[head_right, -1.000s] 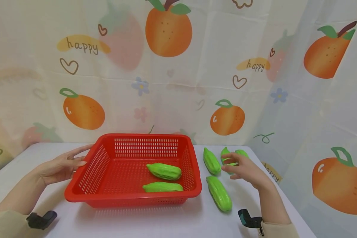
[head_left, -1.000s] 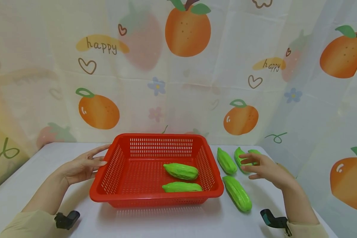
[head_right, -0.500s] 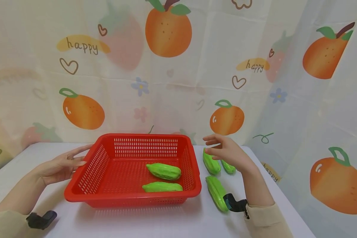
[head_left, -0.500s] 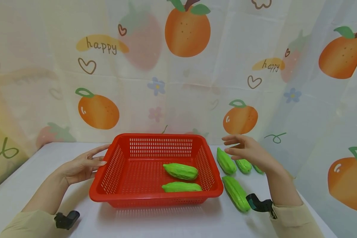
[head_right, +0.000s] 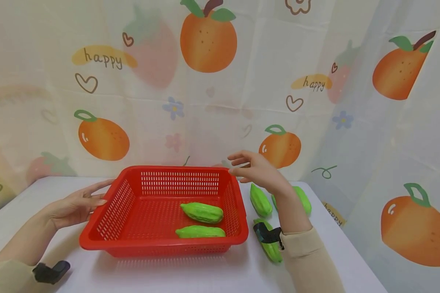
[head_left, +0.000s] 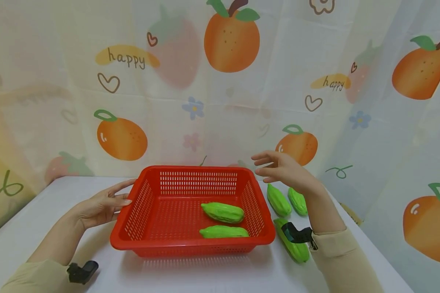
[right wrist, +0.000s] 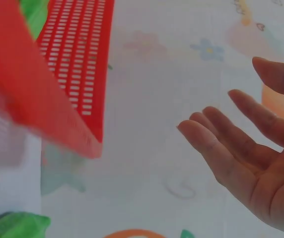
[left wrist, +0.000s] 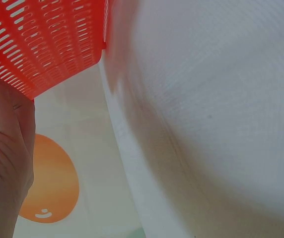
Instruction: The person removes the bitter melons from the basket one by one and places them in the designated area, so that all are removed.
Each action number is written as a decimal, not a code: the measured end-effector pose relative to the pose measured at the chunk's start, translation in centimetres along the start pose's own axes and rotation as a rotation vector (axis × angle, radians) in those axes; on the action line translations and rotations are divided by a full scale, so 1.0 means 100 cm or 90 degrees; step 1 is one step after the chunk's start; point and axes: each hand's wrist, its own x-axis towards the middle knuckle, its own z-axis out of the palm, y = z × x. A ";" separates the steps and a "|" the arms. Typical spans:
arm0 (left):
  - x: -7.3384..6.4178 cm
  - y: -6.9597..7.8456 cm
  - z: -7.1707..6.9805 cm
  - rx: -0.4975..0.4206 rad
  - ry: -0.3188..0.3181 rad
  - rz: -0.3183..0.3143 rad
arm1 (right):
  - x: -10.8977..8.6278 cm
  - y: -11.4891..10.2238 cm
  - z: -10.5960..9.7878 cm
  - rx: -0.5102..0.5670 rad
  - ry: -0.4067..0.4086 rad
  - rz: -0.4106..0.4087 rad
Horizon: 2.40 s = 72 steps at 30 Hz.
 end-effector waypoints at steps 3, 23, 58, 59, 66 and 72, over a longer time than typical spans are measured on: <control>0.000 -0.001 0.000 0.002 0.006 -0.002 | 0.008 -0.003 0.004 0.018 -0.005 0.001; 0.000 0.000 0.000 -0.008 -0.024 0.009 | 0.066 -0.015 0.044 0.169 -0.082 0.090; 0.000 -0.004 -0.001 -0.007 -0.023 0.018 | 0.091 0.021 0.087 0.062 -0.237 0.198; 0.000 -0.003 -0.001 -0.008 -0.023 0.017 | 0.092 0.023 0.088 0.051 -0.241 0.199; 0.000 -0.003 0.000 -0.010 -0.024 0.017 | 0.091 0.030 0.090 0.012 -0.250 0.231; 0.000 -0.004 0.000 -0.009 -0.016 0.015 | 0.090 0.031 0.092 -0.007 -0.266 0.247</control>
